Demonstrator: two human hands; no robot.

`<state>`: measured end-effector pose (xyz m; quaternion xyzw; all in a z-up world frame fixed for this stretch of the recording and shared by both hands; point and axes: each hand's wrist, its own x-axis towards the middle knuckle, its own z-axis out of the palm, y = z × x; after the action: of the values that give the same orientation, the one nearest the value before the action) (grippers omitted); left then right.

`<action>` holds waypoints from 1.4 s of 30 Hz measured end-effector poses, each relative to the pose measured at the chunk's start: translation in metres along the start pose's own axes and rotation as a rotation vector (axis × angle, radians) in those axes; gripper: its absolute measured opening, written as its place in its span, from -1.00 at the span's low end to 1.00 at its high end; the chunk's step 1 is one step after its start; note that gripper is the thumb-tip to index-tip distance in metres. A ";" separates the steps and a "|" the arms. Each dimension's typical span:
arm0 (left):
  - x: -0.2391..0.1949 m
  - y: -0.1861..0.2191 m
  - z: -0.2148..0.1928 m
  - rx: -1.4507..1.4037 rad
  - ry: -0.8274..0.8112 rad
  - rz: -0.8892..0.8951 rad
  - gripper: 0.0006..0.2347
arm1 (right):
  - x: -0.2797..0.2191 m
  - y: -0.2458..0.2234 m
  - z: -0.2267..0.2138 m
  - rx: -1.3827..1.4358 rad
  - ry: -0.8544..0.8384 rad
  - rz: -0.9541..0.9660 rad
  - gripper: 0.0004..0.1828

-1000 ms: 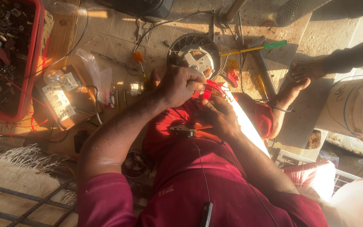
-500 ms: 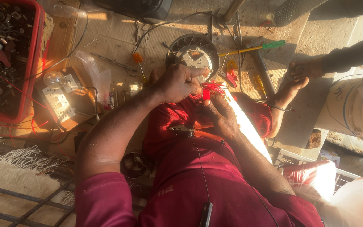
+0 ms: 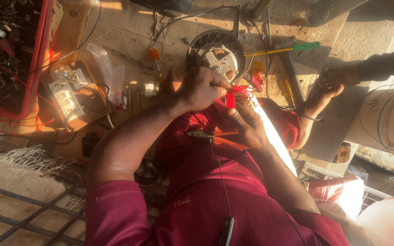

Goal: The person is repairing a fan motor by hand, twisting wires together and wrapping them with red electrical tape. The person works on the exposed motor assembly, securing connections and insulating them.

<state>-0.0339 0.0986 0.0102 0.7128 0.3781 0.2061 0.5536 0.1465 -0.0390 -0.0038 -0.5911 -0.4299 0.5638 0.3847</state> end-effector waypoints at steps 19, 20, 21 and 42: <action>-0.029 0.009 0.013 0.005 0.166 0.143 -0.88 | 0.024 -0.037 -0.016 0.567 -0.221 -0.001 -0.38; -0.031 0.010 0.014 -0.004 0.173 0.136 -0.93 | 0.026 -0.041 -0.016 0.566 -0.203 0.056 -0.37; -0.033 0.010 0.014 -0.051 0.161 0.169 -0.92 | 0.028 -0.045 -0.015 0.565 -0.184 0.113 -0.36; -0.026 0.003 0.017 -0.053 0.216 0.096 -0.91 | 0.043 -0.091 -0.049 -0.349 -0.189 0.304 -0.60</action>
<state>-0.0373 0.0675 0.0115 0.6888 0.3954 0.3181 0.5177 0.1881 0.0338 0.0703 -0.6510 -0.4609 0.5853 0.1457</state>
